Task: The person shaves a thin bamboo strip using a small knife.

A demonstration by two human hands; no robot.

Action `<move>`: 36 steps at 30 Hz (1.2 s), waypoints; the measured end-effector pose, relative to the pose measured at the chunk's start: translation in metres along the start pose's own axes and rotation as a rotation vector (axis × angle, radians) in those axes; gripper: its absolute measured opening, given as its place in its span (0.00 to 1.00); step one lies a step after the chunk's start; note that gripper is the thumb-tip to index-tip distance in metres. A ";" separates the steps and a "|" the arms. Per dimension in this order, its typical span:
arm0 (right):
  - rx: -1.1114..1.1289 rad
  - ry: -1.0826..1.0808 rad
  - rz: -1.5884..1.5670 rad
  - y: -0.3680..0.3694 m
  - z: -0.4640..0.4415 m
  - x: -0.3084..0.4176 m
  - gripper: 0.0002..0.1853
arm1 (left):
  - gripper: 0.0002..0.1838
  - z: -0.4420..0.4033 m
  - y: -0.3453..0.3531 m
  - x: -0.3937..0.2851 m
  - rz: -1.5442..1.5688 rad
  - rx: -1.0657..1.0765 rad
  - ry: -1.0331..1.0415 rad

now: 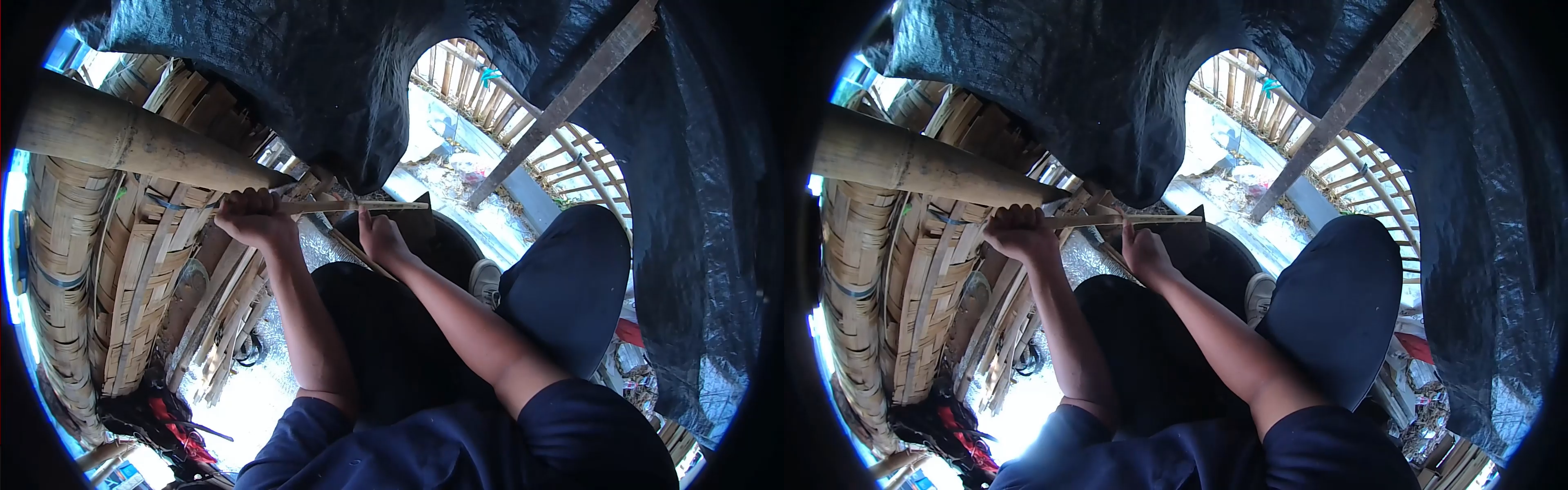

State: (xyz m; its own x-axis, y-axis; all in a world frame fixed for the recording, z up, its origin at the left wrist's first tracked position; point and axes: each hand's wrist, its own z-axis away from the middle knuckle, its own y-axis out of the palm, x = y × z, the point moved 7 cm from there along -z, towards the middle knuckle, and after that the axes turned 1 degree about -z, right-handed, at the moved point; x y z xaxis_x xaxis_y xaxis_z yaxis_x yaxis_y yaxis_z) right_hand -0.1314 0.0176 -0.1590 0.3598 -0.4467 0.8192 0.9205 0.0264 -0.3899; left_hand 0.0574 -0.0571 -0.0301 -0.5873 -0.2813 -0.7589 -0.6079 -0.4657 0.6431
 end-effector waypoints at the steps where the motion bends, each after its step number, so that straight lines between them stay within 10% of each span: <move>1: -0.005 -0.005 0.029 0.000 0.004 0.007 0.37 | 0.17 0.001 -0.003 0.000 0.000 0.001 0.001; 22: 0.003 -0.025 0.167 -0.002 0.002 0.010 0.35 | 0.17 -0.001 -0.002 -0.001 -0.003 0.011 0.028; 26: -0.085 -0.315 0.128 -0.001 0.030 0.064 0.35 | 0.16 0.011 0.011 0.000 0.019 0.030 0.039; 32: 0.076 -0.014 0.196 -0.005 0.003 0.001 0.35 | 0.16 0.001 -0.002 0.000 0.020 0.059 0.043; 36: -0.029 -0.303 0.070 0.002 0.018 0.041 0.36 | 0.16 0.006 0.006 0.001 0.049 0.088 0.027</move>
State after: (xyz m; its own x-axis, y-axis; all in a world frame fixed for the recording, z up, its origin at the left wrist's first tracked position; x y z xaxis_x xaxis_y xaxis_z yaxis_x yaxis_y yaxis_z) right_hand -0.1116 0.0153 -0.1185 0.4554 -0.1579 0.8762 0.8886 0.0205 -0.4581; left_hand 0.0495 -0.0552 -0.0263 -0.6040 -0.3248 -0.7279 -0.6239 -0.3756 0.6853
